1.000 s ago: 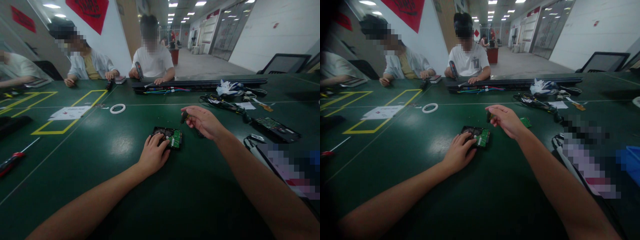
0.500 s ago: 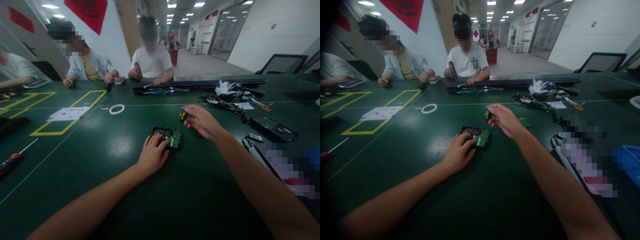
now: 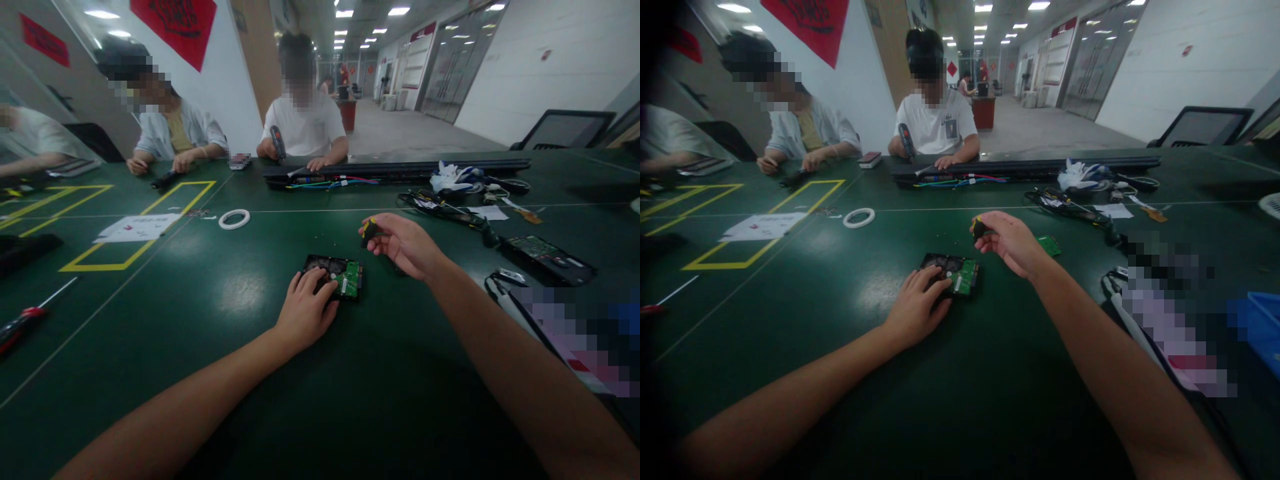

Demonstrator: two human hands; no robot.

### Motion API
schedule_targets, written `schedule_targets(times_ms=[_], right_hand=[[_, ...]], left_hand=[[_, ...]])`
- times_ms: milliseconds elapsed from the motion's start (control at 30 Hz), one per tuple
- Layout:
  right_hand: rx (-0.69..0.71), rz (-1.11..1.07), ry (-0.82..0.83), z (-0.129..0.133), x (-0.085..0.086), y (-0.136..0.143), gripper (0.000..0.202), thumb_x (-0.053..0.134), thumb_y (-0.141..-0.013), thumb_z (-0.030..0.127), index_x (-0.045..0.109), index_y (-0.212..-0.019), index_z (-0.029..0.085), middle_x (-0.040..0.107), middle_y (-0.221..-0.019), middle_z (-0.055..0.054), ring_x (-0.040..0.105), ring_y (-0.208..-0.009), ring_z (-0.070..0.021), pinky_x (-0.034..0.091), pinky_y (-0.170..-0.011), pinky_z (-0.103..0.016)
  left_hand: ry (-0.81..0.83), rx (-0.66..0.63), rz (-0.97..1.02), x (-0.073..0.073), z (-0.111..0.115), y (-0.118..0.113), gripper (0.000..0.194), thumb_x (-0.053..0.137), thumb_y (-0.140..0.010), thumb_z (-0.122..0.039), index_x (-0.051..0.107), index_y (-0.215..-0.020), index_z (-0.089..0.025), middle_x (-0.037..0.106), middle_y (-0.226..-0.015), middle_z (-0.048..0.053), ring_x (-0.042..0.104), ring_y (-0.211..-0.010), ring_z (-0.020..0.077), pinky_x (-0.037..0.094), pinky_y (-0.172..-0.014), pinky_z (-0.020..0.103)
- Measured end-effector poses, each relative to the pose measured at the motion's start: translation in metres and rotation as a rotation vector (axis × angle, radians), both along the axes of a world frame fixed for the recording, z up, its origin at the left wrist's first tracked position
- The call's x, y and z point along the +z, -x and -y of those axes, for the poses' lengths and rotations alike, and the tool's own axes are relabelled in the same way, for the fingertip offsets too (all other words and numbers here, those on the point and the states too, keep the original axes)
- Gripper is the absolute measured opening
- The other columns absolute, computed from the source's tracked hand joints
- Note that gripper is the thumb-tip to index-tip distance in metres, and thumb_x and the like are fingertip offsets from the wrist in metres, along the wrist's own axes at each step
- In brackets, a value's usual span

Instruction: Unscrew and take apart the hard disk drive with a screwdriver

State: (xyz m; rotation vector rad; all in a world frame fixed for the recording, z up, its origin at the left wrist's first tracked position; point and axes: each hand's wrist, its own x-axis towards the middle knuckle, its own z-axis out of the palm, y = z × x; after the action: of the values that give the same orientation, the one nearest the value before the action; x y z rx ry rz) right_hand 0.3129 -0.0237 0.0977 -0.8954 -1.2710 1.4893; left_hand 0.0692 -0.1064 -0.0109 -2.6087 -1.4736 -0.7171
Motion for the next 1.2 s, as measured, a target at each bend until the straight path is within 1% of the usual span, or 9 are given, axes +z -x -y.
schedule_targets(times_ms=[67, 233, 333, 500, 633, 733, 967, 1100, 1200], right_hand=[[-0.01, 0.01, -0.007, -0.0013, -0.0014, -0.001, 0.017, 0.07, -0.092, 0.036, 0.071, -0.1, 0.02, 0.072, -0.1, -0.008, 0.06, -0.07, -0.0151, 0.044, -0.057, -0.029], [-0.013, 0.033, -0.018, -0.0034, -0.003, -0.0026, 0.026, 0.073, -0.09, 0.038, 0.075, -0.111, 0.022, 0.071, -0.098, -0.006, 0.057, -0.068, -0.0135, 0.041, -0.055, -0.028], [-0.009, 0.039, -0.025, -0.002, -0.0018, -0.0023, 0.023, 0.074, -0.089, 0.038, 0.076, -0.105, 0.021, 0.071, -0.095, -0.006, 0.058, -0.068, -0.0135, 0.042, -0.055, -0.028], [0.001, 0.016, -0.016, 0.0005, 0.0008, -0.0004, 0.017, 0.074, -0.091, 0.035, 0.072, -0.099, 0.02, 0.075, -0.107, -0.009, 0.062, -0.072, -0.0141, 0.045, -0.059, -0.028], [-0.001, -0.001, 0.01, 0.0003, 0.001, 0.0007, 0.016, 0.069, -0.093, 0.036, 0.068, -0.098, 0.02, 0.075, -0.104, -0.01, 0.064, -0.073, -0.0161, 0.049, -0.063, -0.031], [0.004, -0.008, 0.013, -0.0006, 0.0004, 0.0001, 0.016, 0.067, -0.093, 0.036, 0.067, -0.098, 0.02, 0.074, -0.102, -0.01, 0.064, -0.072, -0.0166, 0.049, -0.062, -0.031], [-0.02, 0.04, 0.011, -0.0011, 0.0, -0.0011, 0.024, 0.071, -0.091, 0.037, 0.074, -0.111, 0.023, 0.073, -0.103, -0.007, 0.059, -0.068, -0.0136, 0.044, -0.055, -0.027], [-0.004, 0.046, -0.008, 0.0015, 0.0009, -0.0002, 0.023, 0.073, -0.09, 0.039, 0.075, -0.104, 0.021, 0.073, -0.103, -0.007, 0.059, -0.069, -0.0132, 0.044, -0.056, -0.027], [0.007, 0.046, -0.027, 0.0026, 0.0012, 0.0, 0.021, 0.075, -0.089, 0.04, 0.072, -0.098, 0.021, 0.074, -0.108, -0.008, 0.061, -0.071, -0.0136, 0.045, -0.058, -0.028]], left_hand=[[-0.002, 0.003, -0.001, -0.0012, -0.0004, 0.0001, 0.035, 0.062, -0.097, -0.03, 0.063, -0.132, -0.025, 0.052, -0.148, 0.014, 0.048, -0.14, 0.0349, 0.038, -0.118, 0.063], [-0.003, 0.004, -0.004, -0.0024, -0.0011, 0.0003, 0.036, 0.063, -0.097, -0.031, 0.062, -0.133, -0.026, 0.052, -0.148, 0.013, 0.048, -0.14, 0.0343, 0.037, -0.118, 0.063], [0.0, 0.003, -0.007, -0.001, -0.0008, 0.0003, 0.036, 0.062, -0.097, -0.031, 0.062, -0.133, -0.026, 0.052, -0.148, 0.013, 0.048, -0.141, 0.0344, 0.037, -0.118, 0.063], [0.009, 0.001, 0.0, 0.0004, -0.0003, 0.0, 0.035, 0.062, -0.097, -0.031, 0.062, -0.132, -0.026, 0.052, -0.149, 0.013, 0.048, -0.141, 0.0343, 0.037, -0.118, 0.063], [0.005, -0.002, 0.007, -0.0012, -0.0009, 0.0001, 0.035, 0.062, -0.097, -0.03, 0.062, -0.131, -0.026, 0.051, -0.149, 0.013, 0.047, -0.141, 0.0347, 0.037, -0.118, 0.063], [0.001, -0.004, 0.007, -0.0017, -0.0012, 0.0003, 0.036, 0.062, -0.097, -0.03, 0.062, -0.132, -0.026, 0.051, -0.149, 0.014, 0.047, -0.141, 0.0349, 0.037, -0.118, 0.063], [0.004, -0.002, 0.003, 0.0003, -0.0003, -0.0007, 0.035, 0.062, -0.097, -0.03, 0.063, -0.132, -0.025, 0.052, -0.148, 0.014, 0.048, -0.14, 0.0349, 0.038, -0.117, 0.063], [-0.006, -0.003, 0.006, 0.0003, -0.0003, -0.0008, 0.034, 0.061, -0.098, -0.031, 0.063, -0.131, -0.025, 0.053, -0.147, 0.014, 0.049, -0.14, 0.0346, 0.038, -0.117, 0.063], [-0.007, -0.006, 0.002, 0.0005, -0.0004, -0.0005, 0.034, 0.061, -0.098, -0.031, 0.063, -0.132, -0.025, 0.053, -0.148, 0.014, 0.049, -0.14, 0.0345, 0.039, -0.117, 0.063]])
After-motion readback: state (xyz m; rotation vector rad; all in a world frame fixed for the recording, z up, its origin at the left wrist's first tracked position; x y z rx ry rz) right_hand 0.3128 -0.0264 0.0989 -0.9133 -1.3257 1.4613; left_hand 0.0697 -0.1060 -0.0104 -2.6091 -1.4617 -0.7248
